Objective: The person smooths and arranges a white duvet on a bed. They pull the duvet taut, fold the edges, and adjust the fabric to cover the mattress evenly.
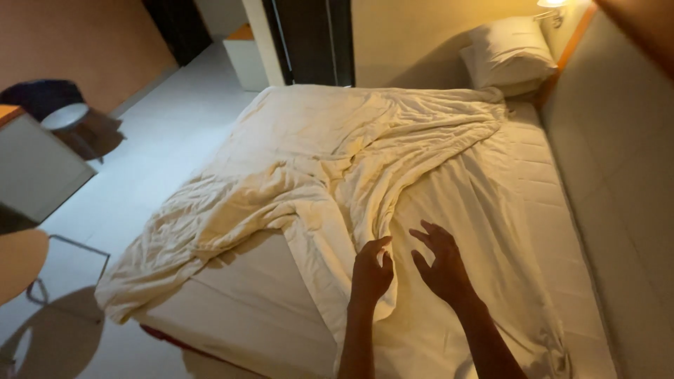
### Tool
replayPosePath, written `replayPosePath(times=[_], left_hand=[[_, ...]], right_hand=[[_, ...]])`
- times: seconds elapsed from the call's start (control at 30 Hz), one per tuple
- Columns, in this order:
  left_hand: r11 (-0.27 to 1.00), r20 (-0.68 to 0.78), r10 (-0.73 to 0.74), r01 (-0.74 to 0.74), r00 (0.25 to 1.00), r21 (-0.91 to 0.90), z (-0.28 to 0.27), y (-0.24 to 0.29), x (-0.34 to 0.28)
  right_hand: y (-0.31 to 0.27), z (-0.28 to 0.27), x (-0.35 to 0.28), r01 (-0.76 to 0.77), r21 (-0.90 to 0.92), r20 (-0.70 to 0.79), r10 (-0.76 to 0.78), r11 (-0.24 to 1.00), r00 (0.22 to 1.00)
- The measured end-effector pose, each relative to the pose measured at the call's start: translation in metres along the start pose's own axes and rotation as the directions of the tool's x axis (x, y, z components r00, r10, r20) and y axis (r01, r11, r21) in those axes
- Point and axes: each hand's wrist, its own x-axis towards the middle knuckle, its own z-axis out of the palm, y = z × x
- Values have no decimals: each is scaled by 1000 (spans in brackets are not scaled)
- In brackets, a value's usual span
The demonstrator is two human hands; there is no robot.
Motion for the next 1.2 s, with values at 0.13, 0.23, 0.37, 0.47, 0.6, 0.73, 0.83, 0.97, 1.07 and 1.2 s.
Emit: replayPosePath(times=[0.13, 0.23, 0.37, 0.47, 0.6, 0.73, 0.83, 0.97, 1.07, 1.2], left_hand=[[998, -20, -19, 20, 1000, 61, -3, 5, -7], [994, -19, -93, 94, 995, 49, -9, 1, -8], [996, -32, -65, 66, 997, 57, -25, -9, -7], [992, -23, -106, 107, 994, 66, -40, -16, -7], [993, -23, -82, 84, 996, 87, -65, -48, -6], [989, 52, -130, 125, 990, 81, -107, -82, 7], [991, 50, -106, 101, 993, 89, -144, -114, 14], [982, 55, -63, 52, 997, 181, -183, -185, 30], [975, 50, -34, 23, 998, 219, -194, -221, 32], [974, 36, -43, 33, 998, 223, -198, -246, 48]], right_hand=[[6, 10, -3, 5, 19, 38, -6, 1000, 999], [4, 18, -3, 2, 54, 57, -5, 999, 998], [-2, 37, -3, 13, 104, 58, -19, 995, 998], [-8, 55, -1, 15, 111, 69, -23, 994, 997], [-25, 87, 2, 21, 79, 86, -28, 997, 996], [-54, 127, 13, -52, 56, 80, 47, 997, 996], [-79, 164, 20, -126, 65, 81, 120, 990, 989], [-97, 223, 34, -159, 42, 67, 157, 986, 985], [-100, 258, 24, -200, 9, 67, 199, 980, 978], [-98, 290, 27, -194, 2, 67, 193, 981, 979]])
